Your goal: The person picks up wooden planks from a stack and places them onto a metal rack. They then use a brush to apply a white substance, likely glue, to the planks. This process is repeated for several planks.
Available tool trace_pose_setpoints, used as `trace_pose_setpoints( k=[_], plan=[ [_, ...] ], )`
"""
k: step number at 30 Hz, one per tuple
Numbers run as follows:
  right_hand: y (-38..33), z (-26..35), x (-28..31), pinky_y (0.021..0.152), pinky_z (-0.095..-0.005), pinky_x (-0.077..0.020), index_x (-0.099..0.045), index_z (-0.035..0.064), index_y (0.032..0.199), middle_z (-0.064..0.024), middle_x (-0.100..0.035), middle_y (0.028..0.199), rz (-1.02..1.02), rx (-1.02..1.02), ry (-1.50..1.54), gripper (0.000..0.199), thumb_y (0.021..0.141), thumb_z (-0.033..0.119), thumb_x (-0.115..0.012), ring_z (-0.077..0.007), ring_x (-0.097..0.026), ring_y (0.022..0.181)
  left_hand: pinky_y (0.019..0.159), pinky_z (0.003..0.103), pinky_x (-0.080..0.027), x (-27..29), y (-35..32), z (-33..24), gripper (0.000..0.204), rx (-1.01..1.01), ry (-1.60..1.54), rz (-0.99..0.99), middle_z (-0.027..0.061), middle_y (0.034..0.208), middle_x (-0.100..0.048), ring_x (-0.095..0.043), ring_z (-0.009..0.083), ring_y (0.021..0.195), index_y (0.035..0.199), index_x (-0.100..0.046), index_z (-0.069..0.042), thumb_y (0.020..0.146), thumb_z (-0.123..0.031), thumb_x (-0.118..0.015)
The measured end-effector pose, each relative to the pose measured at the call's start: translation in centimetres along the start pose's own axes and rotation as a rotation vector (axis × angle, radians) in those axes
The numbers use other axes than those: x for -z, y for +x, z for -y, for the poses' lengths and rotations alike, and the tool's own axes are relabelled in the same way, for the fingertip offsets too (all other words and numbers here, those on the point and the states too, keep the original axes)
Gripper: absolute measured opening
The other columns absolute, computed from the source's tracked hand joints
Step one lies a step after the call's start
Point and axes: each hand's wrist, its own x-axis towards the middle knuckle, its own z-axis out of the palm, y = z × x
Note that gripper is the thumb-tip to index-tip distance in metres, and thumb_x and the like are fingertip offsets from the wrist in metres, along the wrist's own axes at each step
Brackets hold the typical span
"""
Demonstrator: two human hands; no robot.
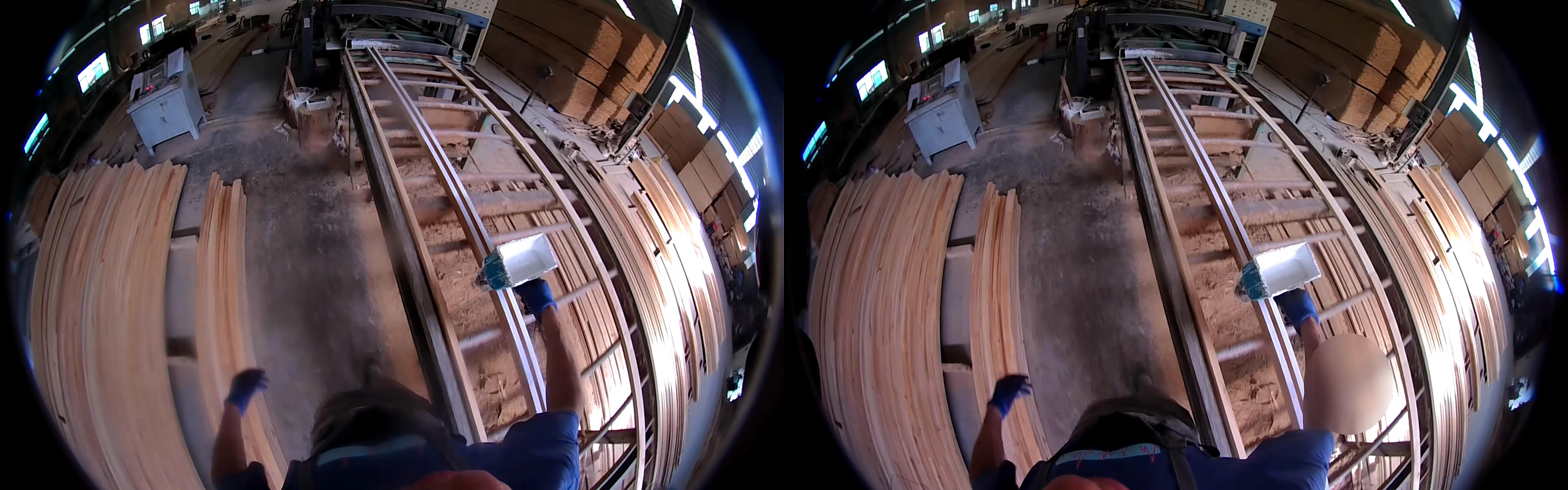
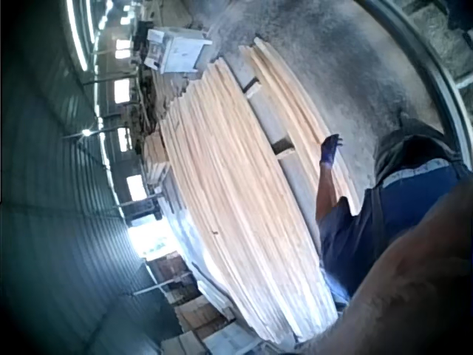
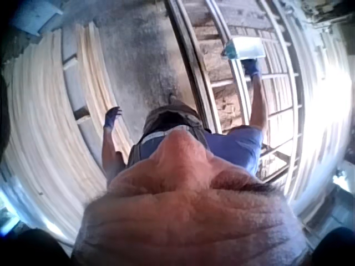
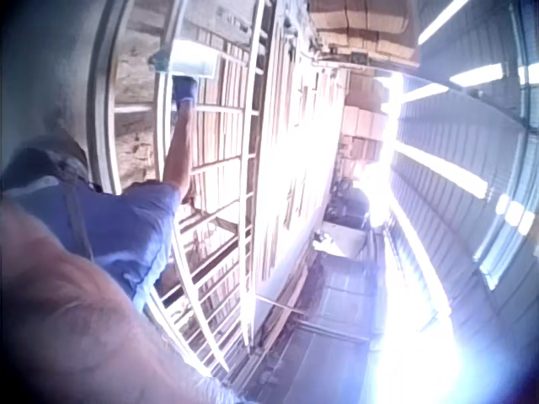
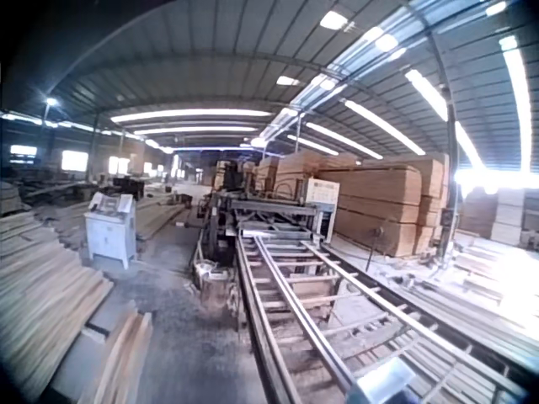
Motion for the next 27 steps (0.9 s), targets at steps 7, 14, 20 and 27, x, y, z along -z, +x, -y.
trace_pose_setpoints(
  k=[7,14,20,27],
  plan=[
    [23.5,18.3,-5.5,0.042,-0.0331,-0.0476,-0.068,0.0062,0.092,-0.0073,-0.060,0.061,0.045,-0.121,-0.023,0.042,0.087,0.048,-0.065,-0.0151,-0.057,0.048,0.071,0.043,-0.058,4.9,7.6,6.0,0.034,0.784,0.060,-0.221,0.0170,0.090,-0.070,-0.069,0.0273,0.076,0.104,-0.063,0.001,0.094,-0.032,-0.063],
    [45.4,30.0,-11.0,0.037,-0.0341,-0.0484,-0.067,0.0070,0.095,-0.0063,-0.058,0.059,-0.014,-0.123,-0.059,0.033,0.087,0.039,-0.068,-0.0154,-0.057,0.044,0.068,0.038,-0.057,11.1,35.5,-8.7,0.020,0.719,-0.104,-0.269,0.0135,0.083,-0.069,-0.069,0.0242,0.073,0.093,-0.063,-0.003,0.092,-0.023,-0.063],
    [61.1,43.8,-14.6,0.045,-0.0334,-0.0470,-0.071,0.0040,0.096,-0.0055,-0.064,0.065,-0.049,-0.045,-0.097,0.041,0.084,0.043,-0.068,-0.0120,-0.058,0.053,0.075,0.037,-0.058,12.5,66.7,-36.2,0.027,-0.026,-0.043,-0.116,0.0171,0.093,-0.069,-0.070,0.0255,0.081,0.109,-0.063,0.003,0.093,-0.019,-0.060],
    [82.1,56.0,-19.2,0.036,-0.0305,-0.0432,-0.066,0.0053,0.086,-0.0042,-0.054,0.055,-0.055,0.171,0.126,0.031,0.084,0.036,-0.072,-0.0144,-0.051,0.040,0.072,0.037,-0.059,12.1,85.5,-44.2,0.025,0.151,-0.085,-0.181,0.0164,0.094,-0.069,-0.069,0.0280,0.077,0.111,-0.062,-0.001,0.092,-0.016,-0.058]
  ],
)
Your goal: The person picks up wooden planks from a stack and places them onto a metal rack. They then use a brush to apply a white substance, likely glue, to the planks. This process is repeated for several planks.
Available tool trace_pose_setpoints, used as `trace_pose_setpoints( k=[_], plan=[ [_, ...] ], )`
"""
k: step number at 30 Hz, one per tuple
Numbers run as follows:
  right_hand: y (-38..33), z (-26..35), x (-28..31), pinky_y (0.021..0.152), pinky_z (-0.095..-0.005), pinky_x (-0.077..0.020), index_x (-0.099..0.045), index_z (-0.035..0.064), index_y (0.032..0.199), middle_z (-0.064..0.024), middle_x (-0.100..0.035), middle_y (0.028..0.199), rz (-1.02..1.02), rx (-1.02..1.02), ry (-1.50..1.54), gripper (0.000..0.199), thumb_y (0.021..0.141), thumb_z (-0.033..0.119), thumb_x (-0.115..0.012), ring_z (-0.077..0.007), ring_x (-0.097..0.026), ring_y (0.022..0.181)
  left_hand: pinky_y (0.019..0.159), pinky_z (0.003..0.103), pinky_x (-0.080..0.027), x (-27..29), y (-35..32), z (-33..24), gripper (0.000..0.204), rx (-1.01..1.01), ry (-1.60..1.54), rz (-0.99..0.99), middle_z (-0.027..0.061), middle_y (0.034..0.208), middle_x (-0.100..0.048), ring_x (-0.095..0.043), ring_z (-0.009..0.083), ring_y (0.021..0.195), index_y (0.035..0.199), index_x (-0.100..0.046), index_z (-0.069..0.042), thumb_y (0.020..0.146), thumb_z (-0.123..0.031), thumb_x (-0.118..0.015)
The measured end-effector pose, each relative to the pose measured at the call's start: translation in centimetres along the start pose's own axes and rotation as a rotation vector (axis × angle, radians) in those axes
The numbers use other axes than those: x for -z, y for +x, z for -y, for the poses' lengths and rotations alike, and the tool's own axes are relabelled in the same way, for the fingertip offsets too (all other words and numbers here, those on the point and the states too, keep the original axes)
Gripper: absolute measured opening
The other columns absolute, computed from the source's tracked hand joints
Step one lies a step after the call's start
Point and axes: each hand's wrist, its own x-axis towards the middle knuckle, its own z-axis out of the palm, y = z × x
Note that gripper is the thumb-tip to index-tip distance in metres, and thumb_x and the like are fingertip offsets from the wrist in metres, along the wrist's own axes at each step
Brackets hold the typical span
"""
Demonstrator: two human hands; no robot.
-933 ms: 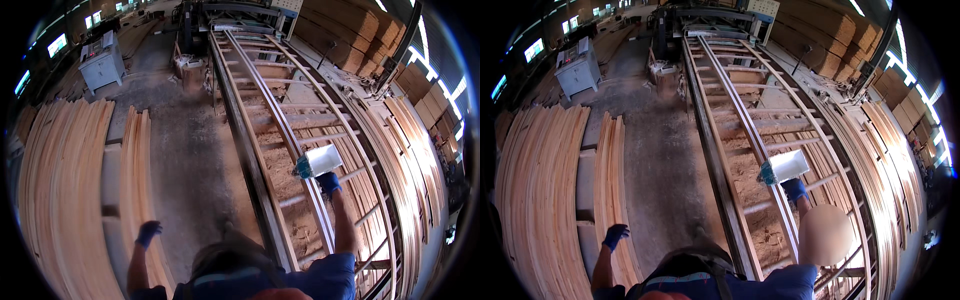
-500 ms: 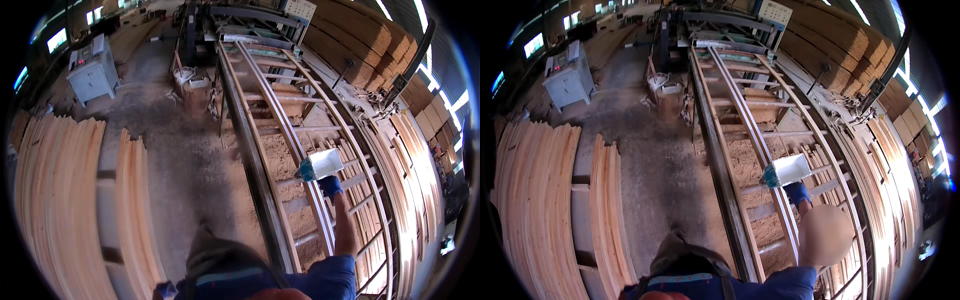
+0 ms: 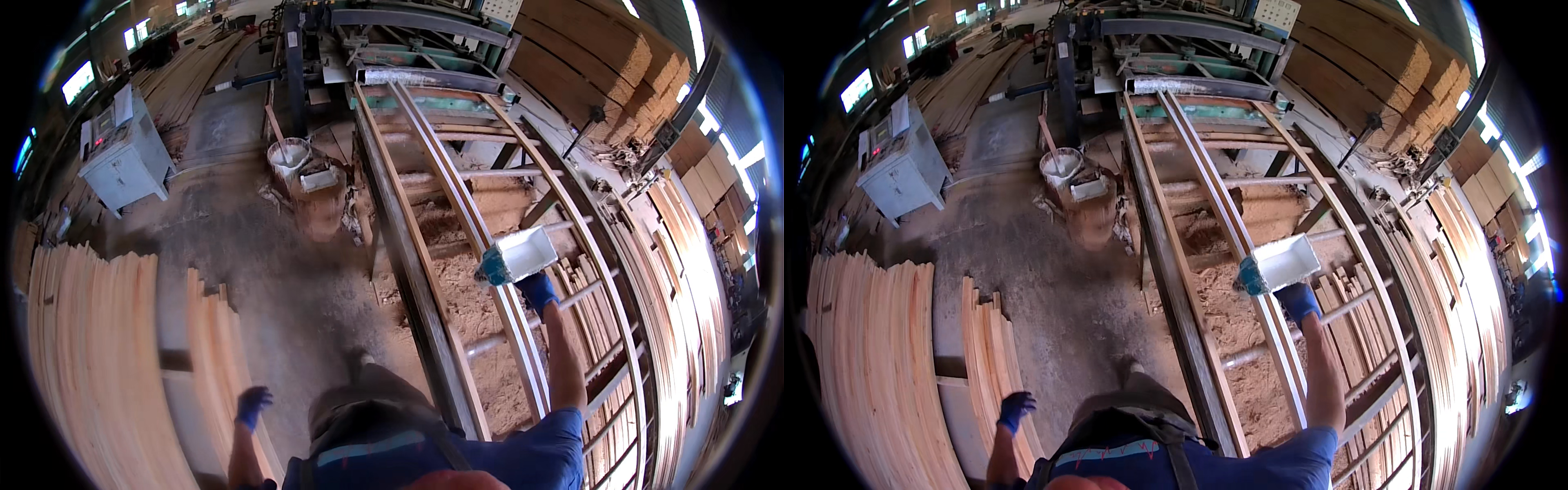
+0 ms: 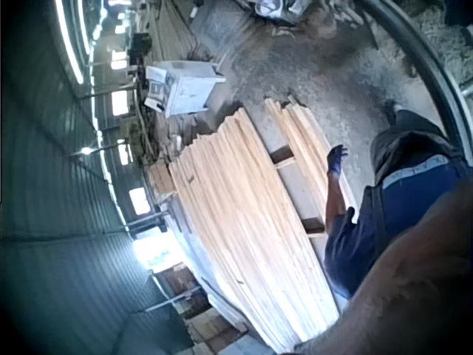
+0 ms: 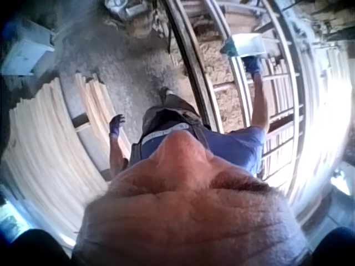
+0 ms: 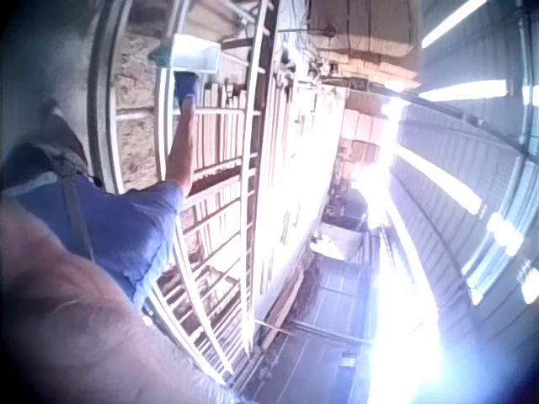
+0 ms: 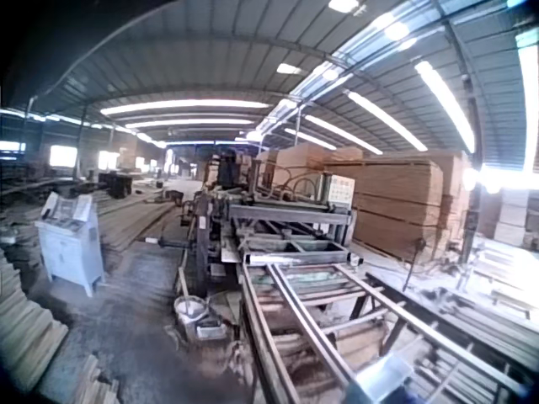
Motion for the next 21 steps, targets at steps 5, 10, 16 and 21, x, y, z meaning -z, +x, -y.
trace_pose_setpoints(
  k=[5,10,16,21],
  plan=[
    [13.3,6.0,-3.3,0.038,-0.0302,-0.0447,-0.068,0.0045,0.082,-0.0039,-0.058,0.058,0.024,-0.291,-0.043,0.035,0.082,0.039,-0.073,-0.0125,-0.054,0.045,0.070,0.043,-0.059,-0.7,2.2,3.8,0.034,0.239,0.402,0.164,0.0149,0.093,-0.068,-0.068,0.0277,0.078,0.113,-0.061,-0.001,0.091,-0.027,-0.066],
    [26.0,11.1,-8.0,0.038,-0.0305,-0.0453,-0.068,0.0059,0.082,-0.0036,-0.056,0.056,0.026,-0.256,-0.042,0.036,0.082,0.041,-0.074,-0.0125,-0.053,0.044,0.067,0.040,-0.055,-0.8,8.9,1.9,0.037,0.770,0.176,-0.117,0.0135,0.096,-0.069,-0.067,0.0256,0.082,0.112,-0.060,-0.002,0.093,-0.034,-0.061],
    [38.7,17.6,-12.8,0.038,-0.0301,-0.0441,-0.066,0.0061,0.078,-0.0034,-0.055,0.057,-0.006,-0.269,-0.069,0.034,0.084,0.040,-0.072,-0.0122,-0.053,0.044,0.072,0.045,-0.058,0.2,30.6,-12.6,0.022,0.438,0.091,-0.044,0.0134,0.093,-0.068,-0.067,0.0267,0.075,0.104,-0.063,-0.004,0.094,-0.024,-0.062],
    [49.4,23.9,-17.7,0.037,-0.0301,-0.0435,-0.065,0.0041,0.076,-0.0037,-0.054,0.055,0.001,-0.225,-0.032,0.036,0.085,0.038,-0.071,-0.0135,-0.051,0.041,0.070,0.036,-0.055,-5.8,43.9,-32.0,0.021,-0.572,0.988,0.247,0.0124,0.093,-0.069,-0.068,0.0228,0.080,0.102,-0.066,-0.003,0.091,-0.020,-0.066]
  ],
)
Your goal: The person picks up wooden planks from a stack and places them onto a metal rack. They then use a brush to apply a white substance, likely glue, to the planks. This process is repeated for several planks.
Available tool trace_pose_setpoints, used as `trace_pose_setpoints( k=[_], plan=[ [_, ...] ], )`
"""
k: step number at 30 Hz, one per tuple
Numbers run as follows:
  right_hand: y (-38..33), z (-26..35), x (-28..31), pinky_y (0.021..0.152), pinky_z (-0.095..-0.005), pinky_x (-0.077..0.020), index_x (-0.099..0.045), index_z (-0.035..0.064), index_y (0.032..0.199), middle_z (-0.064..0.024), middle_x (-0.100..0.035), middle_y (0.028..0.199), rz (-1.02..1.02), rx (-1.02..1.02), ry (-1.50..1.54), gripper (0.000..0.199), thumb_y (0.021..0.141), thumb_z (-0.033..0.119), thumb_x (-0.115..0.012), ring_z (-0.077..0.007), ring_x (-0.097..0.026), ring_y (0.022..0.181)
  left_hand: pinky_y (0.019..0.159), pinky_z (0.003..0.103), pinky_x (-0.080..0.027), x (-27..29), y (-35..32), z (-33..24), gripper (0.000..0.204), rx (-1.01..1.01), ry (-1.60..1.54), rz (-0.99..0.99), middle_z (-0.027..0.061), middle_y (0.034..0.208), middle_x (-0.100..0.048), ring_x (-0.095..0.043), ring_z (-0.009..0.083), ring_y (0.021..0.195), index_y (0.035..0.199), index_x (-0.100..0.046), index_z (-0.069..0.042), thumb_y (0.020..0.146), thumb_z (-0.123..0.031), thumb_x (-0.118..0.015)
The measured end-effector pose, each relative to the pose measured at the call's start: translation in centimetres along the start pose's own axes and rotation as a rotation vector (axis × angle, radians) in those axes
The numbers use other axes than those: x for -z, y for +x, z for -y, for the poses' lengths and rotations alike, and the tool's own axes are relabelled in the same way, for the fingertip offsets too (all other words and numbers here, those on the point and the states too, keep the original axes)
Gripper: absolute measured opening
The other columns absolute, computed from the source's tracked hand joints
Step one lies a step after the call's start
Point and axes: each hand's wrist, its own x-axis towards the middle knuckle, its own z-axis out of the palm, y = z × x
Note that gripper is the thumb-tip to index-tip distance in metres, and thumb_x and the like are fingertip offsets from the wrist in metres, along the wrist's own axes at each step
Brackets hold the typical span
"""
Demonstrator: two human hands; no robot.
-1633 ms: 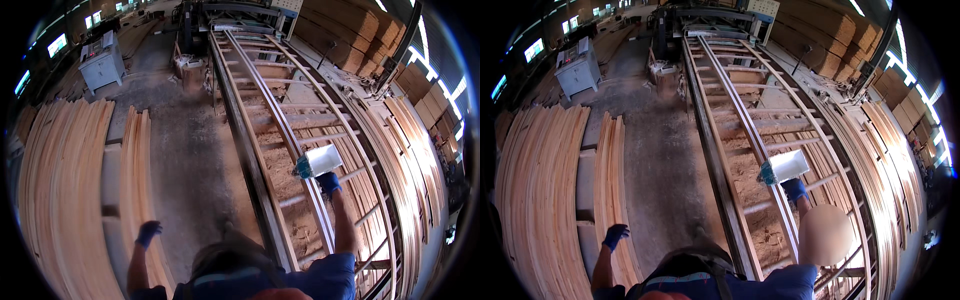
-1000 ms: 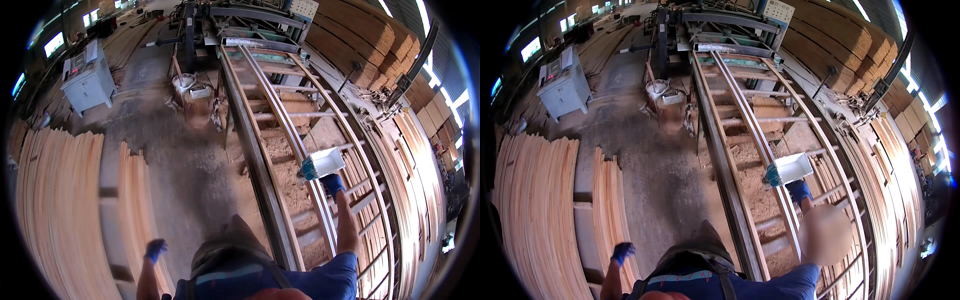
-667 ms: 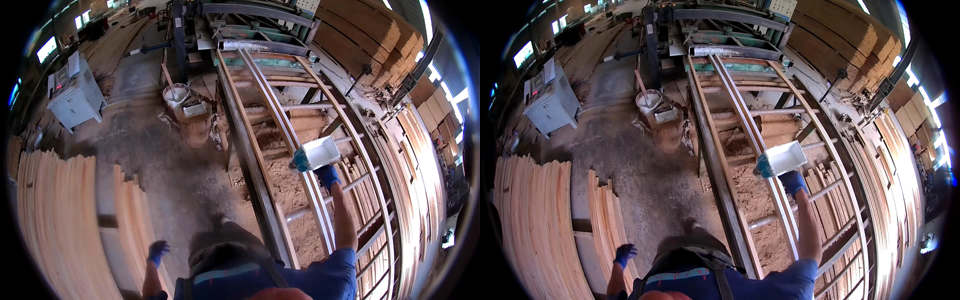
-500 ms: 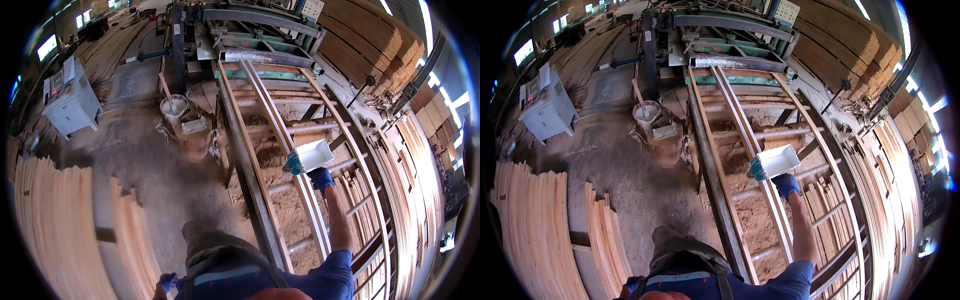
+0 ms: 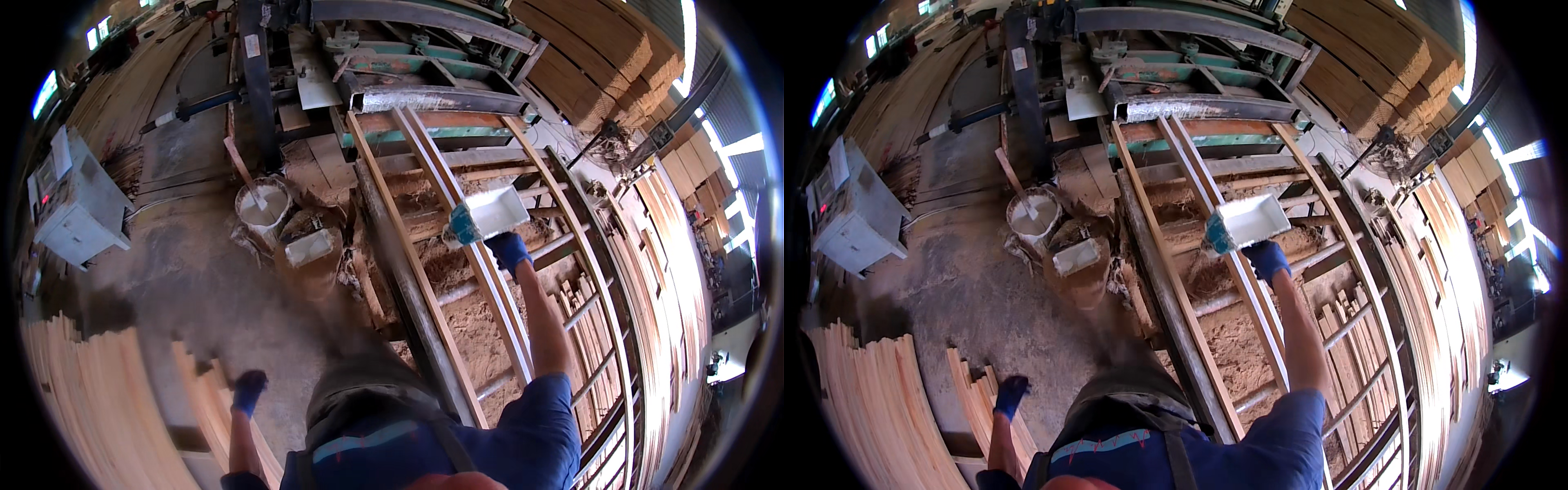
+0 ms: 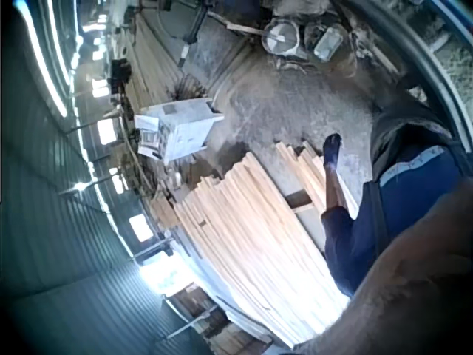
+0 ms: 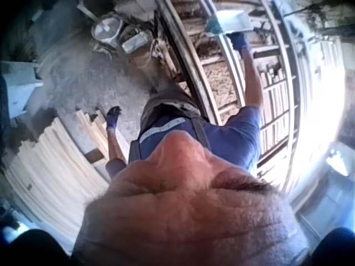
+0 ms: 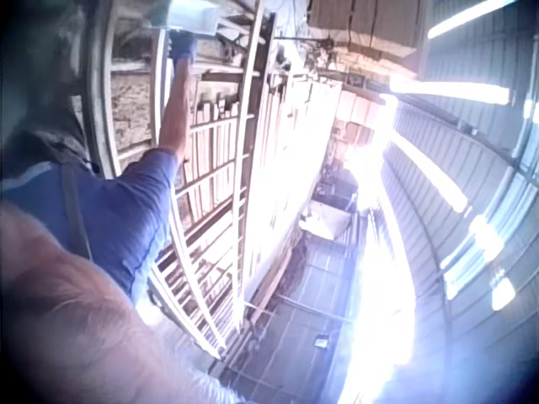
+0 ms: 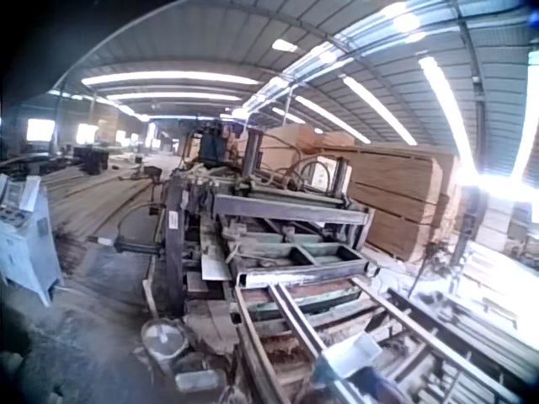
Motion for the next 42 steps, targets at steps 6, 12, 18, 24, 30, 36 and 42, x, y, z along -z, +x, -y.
trace_pose_setpoints(
  k=[6,12,18,24,30,36,42],
  plan=[
    [10.8,6.7,-2.8,0.040,-0.0322,-0.0485,-0.069,0.0026,0.097,-0.0063,-0.061,0.065,0.006,0.012,-0.060,0.039,0.085,0.040,-0.070,-0.0156,-0.057,0.048,0.087,0.038,-0.053,4.9,19.1,-24.0,0.025,-0.194,-0.093,-0.046,0.0140,0.102,-0.070,-0.067,0.0312,0.096,0.101,-0.070,-0.005,0.081,-0.020,-0.075],
    [27.6,11.8,-7.6,0.057,-0.0390,-0.0532,-0.069,0.0033,0.101,-0.0150,-0.068,0.073,-0.007,0.209,-0.071,0.045,0.083,0.045,-0.066,-0.0251,-0.067,0.060,0.087,0.045,-0.047,-0.9,38.7,-41.4,0.044,-0.956,0.164,0.186,0.0140,0.098,-0.068,-0.064,0.0320,0.091,0.115,-0.062,-0.008,0.081,-0.035,-0.068],
    [36.9,15.8,-9.2,0.083,-0.0443,-0.0500,-0.068,0.0054,0.108,-0.0228,-0.068,0.100,-0.014,0.205,-0.114,0.052,0.083,0.050,-0.061,-0.0387,-0.064,0.101,0.107,0.051,-0.030,-11.1,50.9,-53.3,0.048,-1.270,0.576,0.157,0.0118,0.120,-0.057,-0.049,0.0287,0.119,0.117,-0.059,-0.007,0.077,-0.032,-0.065],
    [34.2,16.7,-4.7,0.051,-0.0343,-0.0458,-0.068,0.0015,0.081,-0.0046,-0.060,0.059,-0.021,0.235,0.184,0.037,0.085,0.038,-0.069,-0.0130,-0.057,0.053,0.106,0.056,-0.029,-19.1,57.7,-53.8,0.026,-1.349,0.699,0.134,0.0133,0.116,-0.063,-0.056,0.0297,0.114,0.108,-0.066,-0.010,0.087,-0.020,-0.055],
    [29.3,14.4,-0.3,0.044,-0.0310,-0.0411,-0.065,0.0004,0.075,-0.0018,-0.055,0.054,-0.059,0.137,0.225,0.033,0.086,0.032,-0.068,-0.0110,-0.053,0.046,0.082,0.051,-0.045,-25.2,59.4,-52.2,0.009,-1.544,0.602,0.071,0.0051,0.069,-0.068,-0.064,0.0250,0.067,0.068,-0.069,-0.011,0.074,-0.016,-0.065],
    [27.6,10.0,-1.7,0.045,-0.0307,-0.0418,-0.064,0.0014,0.077,-0.0029,-0.056,0.057,-0.058,0.120,0.188,0.030,0.088,0.029,-0.066,-0.0091,-0.053,0.049,0.088,0.052,-0.045,-26.1,55.0,-50.4,0.013,-1.610,0.565,0.057,0.0025,0.062,-0.065,-0.063,0.0273,0.060,0.068,-0.067,-0.012,0.076,-0.021,-0.064],
    [32.9,15.1,-9.7,0.085,-0.0517,-0.0489,-0.068,0.0059,0.108,-0.0276,-0.065,0.103,-0.119,0.117,-0.391,0.050,0.084,0.049,-0.060,-0.0449,-0.060,0.102,0.102,0.052,-0.038,-26.6,53.2,-50.1,0.023,-1.306,0.545,0.379,0.0150,0.110,-0.065,-0.057,0.0295,0.106,0.102,-0.068,-0.006,0.087,-0.018,-0.056]
  ],
)
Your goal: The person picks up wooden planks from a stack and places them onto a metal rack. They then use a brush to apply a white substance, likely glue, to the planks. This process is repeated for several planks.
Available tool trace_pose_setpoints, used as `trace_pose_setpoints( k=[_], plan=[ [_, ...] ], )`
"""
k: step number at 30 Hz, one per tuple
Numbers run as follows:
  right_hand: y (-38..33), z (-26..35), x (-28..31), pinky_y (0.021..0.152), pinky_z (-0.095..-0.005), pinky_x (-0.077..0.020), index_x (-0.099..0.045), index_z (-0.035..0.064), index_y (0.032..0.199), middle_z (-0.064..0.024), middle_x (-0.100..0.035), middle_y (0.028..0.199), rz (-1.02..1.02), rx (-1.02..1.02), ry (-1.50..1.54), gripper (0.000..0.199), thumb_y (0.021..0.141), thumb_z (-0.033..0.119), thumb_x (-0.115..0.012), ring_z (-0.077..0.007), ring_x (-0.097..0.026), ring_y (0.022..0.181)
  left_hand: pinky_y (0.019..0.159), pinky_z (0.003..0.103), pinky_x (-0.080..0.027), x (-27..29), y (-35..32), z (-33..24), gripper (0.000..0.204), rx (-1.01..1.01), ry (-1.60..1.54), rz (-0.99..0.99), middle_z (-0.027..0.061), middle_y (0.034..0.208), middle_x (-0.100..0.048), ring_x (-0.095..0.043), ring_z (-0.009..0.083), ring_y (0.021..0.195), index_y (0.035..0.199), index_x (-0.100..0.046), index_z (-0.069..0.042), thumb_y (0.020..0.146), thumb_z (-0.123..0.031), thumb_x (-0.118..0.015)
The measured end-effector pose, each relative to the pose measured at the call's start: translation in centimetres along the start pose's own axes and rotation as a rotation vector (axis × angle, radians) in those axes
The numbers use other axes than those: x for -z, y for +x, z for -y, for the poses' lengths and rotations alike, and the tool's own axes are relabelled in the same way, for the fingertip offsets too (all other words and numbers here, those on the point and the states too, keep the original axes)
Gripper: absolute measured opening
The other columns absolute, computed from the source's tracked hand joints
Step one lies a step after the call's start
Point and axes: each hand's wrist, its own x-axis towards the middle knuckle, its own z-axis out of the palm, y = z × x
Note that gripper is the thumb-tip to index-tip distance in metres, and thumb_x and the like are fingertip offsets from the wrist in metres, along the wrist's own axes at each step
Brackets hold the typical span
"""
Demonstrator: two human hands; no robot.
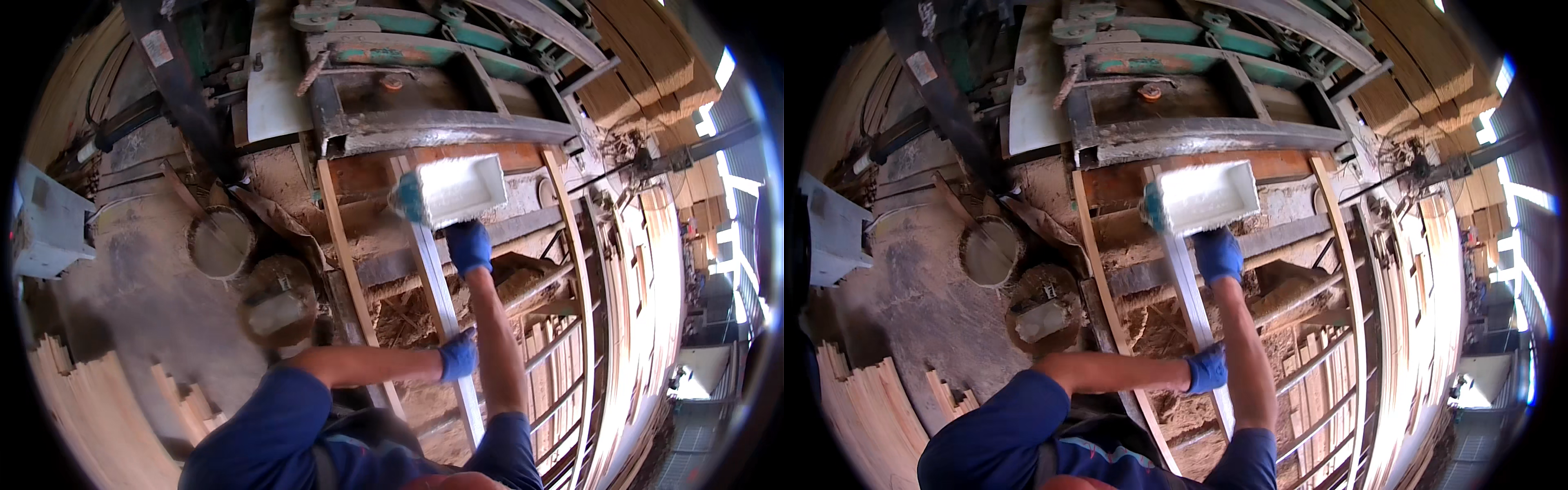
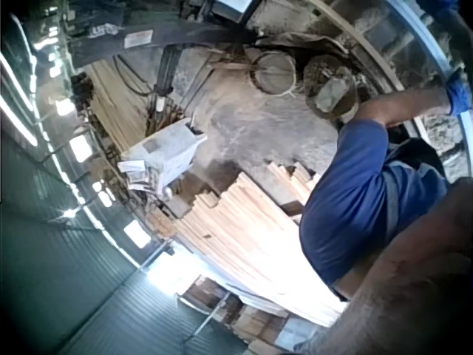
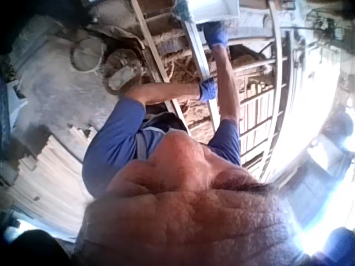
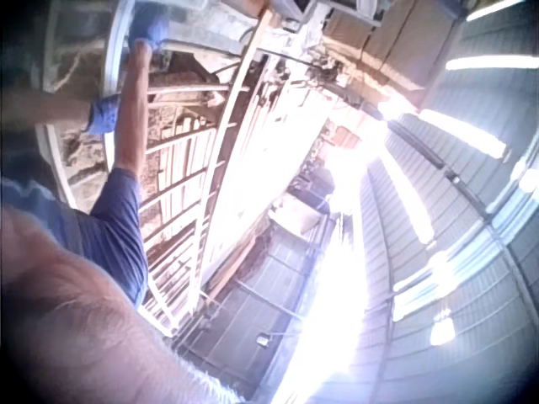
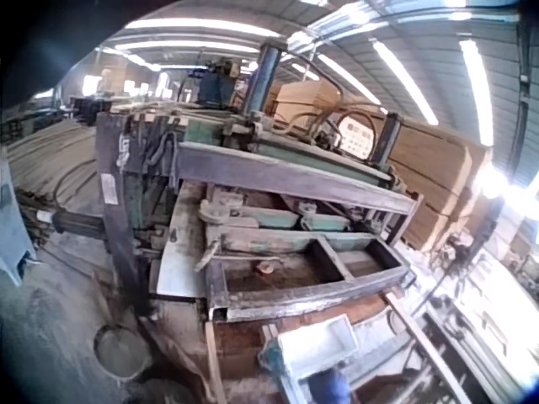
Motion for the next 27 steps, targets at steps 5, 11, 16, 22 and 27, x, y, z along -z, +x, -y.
trace_pose_setpoints(
  k=[5,11,16,22,27],
  plan=[
    [6.9,-0.2,-4.5,0.086,-0.0510,-0.0492,-0.068,0.0077,0.109,-0.0259,-0.066,0.105,-0.308,-0.004,0.050,0.049,0.086,0.051,-0.060,-0.0436,-0.061,0.103,0.092,0.046,-0.044,11.7,-8.1,-2.9,0.027,-0.052,-0.363,-0.190,0.0158,0.102,-0.062,-0.059,0.0273,0.096,0.107,-0.064,-0.006,0.085,-0.018,-0.055],
    [-3.9,4.3,-0.2,0.039,-0.0305,-0.0383,-0.063,0.0088,0.073,-0.0008,-0.049,0.053,-0.037,0.034,0.550,0.024,0.090,0.026,-0.063,-0.0107,-0.045,0.041,0.099,0.044,-0.045,21.4,-29.8,-1.6,0.039,0.302,-0.622,-0.472,0.0142,0.116,-0.064,-0.059,0.0282,0.109,0.114,-0.066,-0.006,0.081,-0.028,-0.070],
    [-19.8,7.8,-2.4,0.062,-0.0272,-0.0537,-0.055,0.0004,0.121,-0.0087,-0.066,0.102,0.038,0.197,0.822,0.036,0.093,0.023,-0.061,-0.0158,-0.064,0.079,0.087,0.041,-0.054,13.9,-45.3,-3.5,0.023,0.841,-0.722,-0.596,0.0129,0.103,-0.071,-0.069,0.0321,0.094,0.105,-0.066,-0.008,0.086,-0.021,-0.070],
    [-30.8,9.4,-20.0,0.084,-0.0415,-0.0506,-0.059,0.0003,0.113,-0.0170,-0.065,0.107,0.168,0.329,0.427,0.032,0.087,0.018,-0.065,-0.0292,-0.060,0.100,0.082,0.044,-0.053,5.4,-63.6,-9.4,0.023,1.440,-0.644,0.040,0.0125,0.099,-0.071,-0.068,0.0319,0.089,0.104,-0.068,-0.010,0.086,-0.024,-0.063],
    [-33.3,4.9,-37.3,0.075,-0.0503,-0.0520,-0.065,0.0083,0.098,-0.0219,-0.066,0.095,0.272,0.261,0.294,0.026,0.086,0.031,-0.061,-0.0421,-0.062,0.093,0.070,0.029,-0.054,-4.0,-77.5,-22.5,0.022,1.893,-1.526,-0.893,0.0084,0.088,-0.069,-0.068,0.0177,0.077,0.105,-0.065,-0.004,0.095,-0.022,-0.060]
  ],
)
